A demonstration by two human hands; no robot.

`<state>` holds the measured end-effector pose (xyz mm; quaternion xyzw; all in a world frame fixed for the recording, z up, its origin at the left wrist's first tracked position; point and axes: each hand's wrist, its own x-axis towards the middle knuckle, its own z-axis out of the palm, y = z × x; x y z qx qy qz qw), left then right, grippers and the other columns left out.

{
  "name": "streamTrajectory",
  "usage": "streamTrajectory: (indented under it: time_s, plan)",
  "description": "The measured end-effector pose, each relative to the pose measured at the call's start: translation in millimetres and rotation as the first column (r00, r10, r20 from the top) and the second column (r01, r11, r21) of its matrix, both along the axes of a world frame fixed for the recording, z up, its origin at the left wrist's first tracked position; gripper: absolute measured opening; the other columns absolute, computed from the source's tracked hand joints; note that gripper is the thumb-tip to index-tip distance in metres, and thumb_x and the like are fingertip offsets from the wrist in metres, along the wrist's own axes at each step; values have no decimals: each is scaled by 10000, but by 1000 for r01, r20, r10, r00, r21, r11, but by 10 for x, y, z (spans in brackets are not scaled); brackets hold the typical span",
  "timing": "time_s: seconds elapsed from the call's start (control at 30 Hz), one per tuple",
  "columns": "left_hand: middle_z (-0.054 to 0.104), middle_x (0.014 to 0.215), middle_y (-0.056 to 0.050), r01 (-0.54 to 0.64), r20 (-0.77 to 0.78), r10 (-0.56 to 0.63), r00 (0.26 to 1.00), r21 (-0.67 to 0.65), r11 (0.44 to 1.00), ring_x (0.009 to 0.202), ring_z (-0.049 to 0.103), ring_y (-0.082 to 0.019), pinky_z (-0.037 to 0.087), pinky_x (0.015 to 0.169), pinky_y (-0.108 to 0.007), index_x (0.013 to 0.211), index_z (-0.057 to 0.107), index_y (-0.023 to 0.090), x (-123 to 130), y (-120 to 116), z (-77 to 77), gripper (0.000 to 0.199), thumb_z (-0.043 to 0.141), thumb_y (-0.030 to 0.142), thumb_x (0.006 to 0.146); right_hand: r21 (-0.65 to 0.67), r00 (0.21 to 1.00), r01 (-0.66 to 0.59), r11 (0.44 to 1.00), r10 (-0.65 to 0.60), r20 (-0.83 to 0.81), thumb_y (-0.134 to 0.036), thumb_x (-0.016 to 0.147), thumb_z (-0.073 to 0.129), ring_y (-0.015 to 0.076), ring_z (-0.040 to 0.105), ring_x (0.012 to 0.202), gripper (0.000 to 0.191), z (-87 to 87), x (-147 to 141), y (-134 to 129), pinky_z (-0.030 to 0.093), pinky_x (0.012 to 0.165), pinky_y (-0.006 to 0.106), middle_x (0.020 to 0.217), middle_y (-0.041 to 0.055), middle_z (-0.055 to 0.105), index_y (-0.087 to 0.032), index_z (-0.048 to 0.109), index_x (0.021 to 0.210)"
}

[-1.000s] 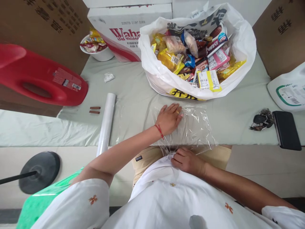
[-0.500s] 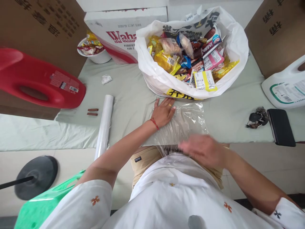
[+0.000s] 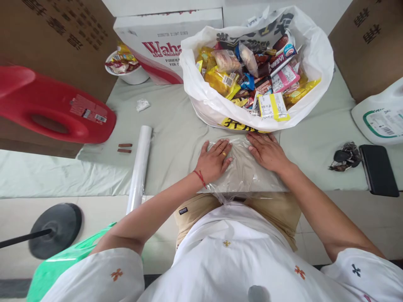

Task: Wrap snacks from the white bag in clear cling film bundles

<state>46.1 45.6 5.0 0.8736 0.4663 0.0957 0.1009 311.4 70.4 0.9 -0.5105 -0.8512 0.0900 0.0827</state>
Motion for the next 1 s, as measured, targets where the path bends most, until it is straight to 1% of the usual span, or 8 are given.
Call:
streamTrajectory:
  time_s: [0.1, 0.2, 0.43, 0.63, 0.73, 0.8, 0.9, 1.0]
  plan:
    - [284, 1733, -110, -45, -70, 42, 997, -44, 998, 1582, 337, -321, 61, 1265, -710, 1626, 394, 306, -117, 52, -46, 587, 310, 515, 1083, -10, 999, 31, 999, -31, 28, -454, 1114, 247, 303, 394, 1528, 599, -2, 109, 15, 196, 1290, 578, 1634, 93, 481, -177, 457, 1602]
    - [243, 1746, -106, -53, -104, 44, 994, -84, 995, 1592, 309, -343, 10, 1259, -728, 1659, 313, 334, -203, 101, -42, 652, 350, 586, 1059, 3, 998, 61, 998, -61, 35, -450, 1109, 253, 311, 393, 1528, 601, -22, 178, 4, 205, 1290, 576, 1626, 97, 492, -178, 459, 1603]
    - [247, 1737, -150, -175, -85, 166, 982, -106, 979, 1597, 291, -357, -16, 1248, -751, 1691, 215, 242, -216, 142, -25, 782, 321, 660, 1038, 10, 994, 93, 996, -94, 51, -468, 1110, 234, 314, 405, 1523, 613, -63, 221, -7, 190, 1292, 596, 1628, 100, 489, -184, 447, 1610]
    - [223, 1743, -147, -232, -103, 221, 970, -106, 967, 1604, 266, -368, -27, 1235, -771, 1691, 214, 219, -199, 258, -32, 794, 277, 668, 1038, -3, 991, 111, 994, -111, -75, -454, 1112, 223, 316, 435, 1510, 597, 146, 178, -186, 265, 1259, 603, 1608, 121, 511, -197, 482, 1585]
    - [211, 1747, -154, -197, -109, 185, 977, -106, 975, 1612, 246, -363, -46, 1246, -745, 1691, 212, 213, -258, 348, -46, 795, 282, 663, 1040, 40, 998, -27, 999, 29, -60, -440, 1112, 288, 289, 369, 1557, 559, 241, 188, -454, 215, 1290, 576, 1670, 88, 426, -237, 438, 1610]
    - [208, 1748, -163, -136, -106, 125, 987, -109, 985, 1612, 245, -360, -58, 1245, -739, 1690, 209, 209, -329, 402, -57, 789, 297, 652, 1043, 33, 994, -112, 993, 111, 13, -429, 1106, 345, 287, 348, 1570, 544, 218, 267, -605, 187, 1295, 593, 1681, 61, 407, -271, 415, 1622]
    - [214, 1746, -173, -30, -94, 19, 995, -110, 993, 1608, 255, -362, -73, 1234, -749, 1689, 203, 211, -437, 463, -74, 774, 322, 630, 1048, 37, 995, -25, 999, 21, 102, -400, 1101, 367, 313, 392, 1544, 543, 112, 461, -686, 213, 1263, 654, 1664, 70, 432, -279, 398, 1629]
    - [222, 1743, -182, 10, -81, -18, 997, -100, 995, 1607, 260, -364, -77, 1234, -745, 1687, 209, 211, -495, 497, -85, 767, 337, 619, 1050, 63, 987, 79, 995, -87, 137, -389, 1102, 358, 332, 424, 1521, 544, 45, 601, -624, 223, 1240, 690, 1657, 98, 438, -251, 402, 1627]
